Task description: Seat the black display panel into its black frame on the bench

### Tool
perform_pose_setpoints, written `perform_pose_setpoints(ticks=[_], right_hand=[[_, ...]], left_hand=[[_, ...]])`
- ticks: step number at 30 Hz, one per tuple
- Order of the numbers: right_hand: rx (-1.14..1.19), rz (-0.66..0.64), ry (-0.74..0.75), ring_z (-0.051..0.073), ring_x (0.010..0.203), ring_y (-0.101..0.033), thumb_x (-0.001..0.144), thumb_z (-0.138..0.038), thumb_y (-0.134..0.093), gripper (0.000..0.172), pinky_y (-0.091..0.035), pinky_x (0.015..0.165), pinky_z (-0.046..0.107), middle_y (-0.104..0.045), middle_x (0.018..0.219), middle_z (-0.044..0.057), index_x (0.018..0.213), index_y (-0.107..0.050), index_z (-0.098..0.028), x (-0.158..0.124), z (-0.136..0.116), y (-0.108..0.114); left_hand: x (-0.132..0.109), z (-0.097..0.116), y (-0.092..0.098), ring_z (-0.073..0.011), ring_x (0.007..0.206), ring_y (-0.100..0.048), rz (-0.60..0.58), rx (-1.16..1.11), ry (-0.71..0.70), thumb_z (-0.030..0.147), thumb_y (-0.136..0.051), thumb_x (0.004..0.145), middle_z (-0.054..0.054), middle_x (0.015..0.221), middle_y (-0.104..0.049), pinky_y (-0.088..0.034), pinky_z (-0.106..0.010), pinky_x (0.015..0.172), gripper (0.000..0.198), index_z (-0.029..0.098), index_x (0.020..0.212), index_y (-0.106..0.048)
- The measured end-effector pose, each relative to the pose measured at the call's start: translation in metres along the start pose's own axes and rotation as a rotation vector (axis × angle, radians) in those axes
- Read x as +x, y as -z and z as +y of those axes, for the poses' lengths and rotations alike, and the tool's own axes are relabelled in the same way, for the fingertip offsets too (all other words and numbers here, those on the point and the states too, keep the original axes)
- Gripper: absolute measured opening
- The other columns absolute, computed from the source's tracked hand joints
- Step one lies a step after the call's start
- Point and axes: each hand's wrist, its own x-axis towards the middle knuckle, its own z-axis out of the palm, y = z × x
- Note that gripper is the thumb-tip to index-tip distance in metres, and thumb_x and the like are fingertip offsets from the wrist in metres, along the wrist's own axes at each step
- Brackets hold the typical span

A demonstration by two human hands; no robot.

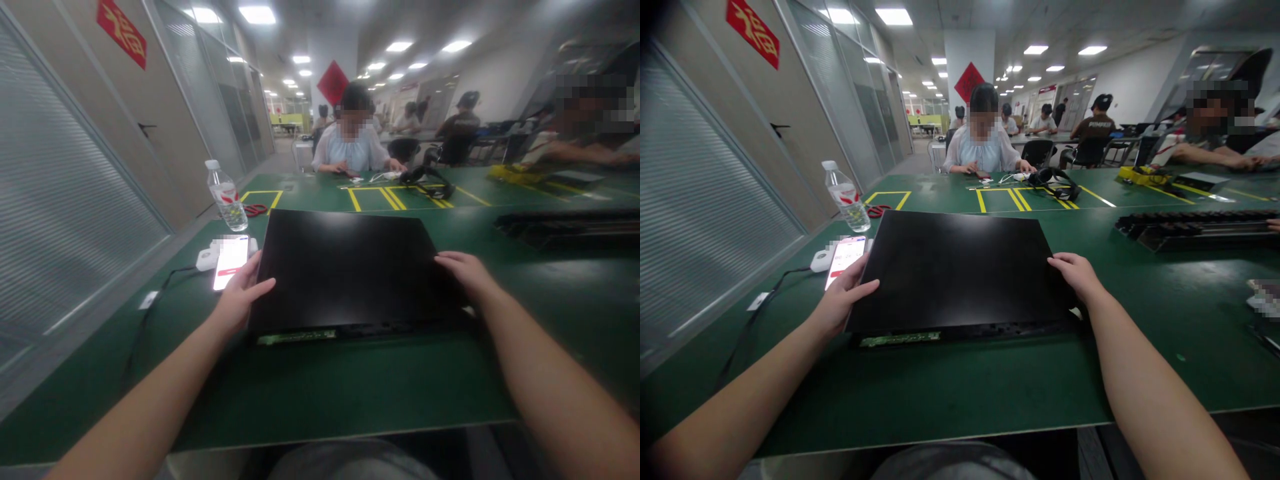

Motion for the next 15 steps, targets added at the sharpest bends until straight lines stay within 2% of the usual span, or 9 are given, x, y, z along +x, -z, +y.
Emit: perform_pose_setpoints(ticks=[3, 6, 8, 10, 12, 15], right_hand=[[0.343, -0.044, -0.067, 0.029, 0.098, -0.075, 0.067, -0.033, -0.079, 0.025, -0.058, 0.093, 0.040, -0.079, 0.093, 0.009, 0.089, -0.075, -0.022, -0.010, -0.015, 0.004], [0.546, -0.192, -0.061, 0.030, 0.104, -0.074, 0.076, -0.034, -0.070, 0.029, -0.058, 0.094, 0.040, -0.080, 0.101, 0.009, 0.103, -0.073, -0.023, -0.029, -0.034, 0.013], [0.601, -0.281, -0.106, 0.032, 0.103, -0.074, 0.085, -0.044, -0.062, 0.033, -0.059, 0.091, 0.044, -0.080, 0.104, 0.008, 0.111, -0.072, -0.026, -0.042, -0.044, 0.021], [0.530, -0.319, -0.254, 0.035, 0.096, -0.075, 0.084, -0.048, -0.060, 0.033, -0.060, 0.087, 0.047, -0.078, 0.091, 0.013, 0.097, -0.075, -0.022, -0.048, -0.050, 0.027], [0.475, -0.179, -0.287, 0.034, 0.087, -0.074, 0.076, -0.041, -0.066, 0.021, -0.061, 0.083, 0.046, -0.073, 0.077, 0.012, 0.080, -0.071, -0.022, -0.047, -0.050, 0.031], [0.448, 0.136, -0.185, 0.029, 0.076, -0.069, 0.064, -0.029, -0.072, 0.011, -0.061, 0.077, 0.042, -0.068, 0.069, 0.008, 0.067, -0.062, -0.024, -0.034, -0.042, 0.037]], left_hand=[[0.002, 0.002, 0.003, -0.0388, 0.141, -0.059, 0.039, -0.009, -0.025, 0.031, -0.093, 0.064, -0.008, 0.148, -0.069, -0.053, -0.044, 0.114, 0.088, 0.024, 0.147, -0.064], [0.006, 0.001, 0.008, -0.0383, 0.138, -0.062, 0.058, -0.032, -0.052, 0.036, -0.087, 0.071, -0.008, 0.144, -0.072, -0.053, -0.044, 0.113, 0.083, 0.024, 0.149, -0.062], [0.009, -0.002, 0.012, -0.0381, 0.136, -0.063, 0.050, -0.053, -0.054, 0.039, -0.085, 0.073, -0.008, 0.143, -0.072, -0.052, -0.044, 0.113, 0.079, 0.022, 0.148, -0.064], [0.011, -0.006, 0.014, -0.0377, 0.134, -0.064, 0.048, -0.071, -0.038, 0.040, -0.086, 0.073, -0.009, 0.140, -0.074, -0.052, -0.044, 0.113, 0.076, 0.021, 0.144, -0.067], [0.014, -0.009, 0.014, -0.0373, 0.132, -0.066, 0.070, -0.080, 0.004, 0.043, -0.086, 0.073, -0.009, 0.133, -0.077, -0.053, -0.044, 0.111, 0.072, 0.020, 0.139, -0.070], [0.017, -0.013, 0.011, -0.0370, 0.137, -0.062, 0.093, -0.020, 0.087, 0.051, -0.079, 0.081, -0.009, 0.129, -0.079, -0.052, -0.046, 0.112, 0.053, 0.022, 0.125, -0.078]])
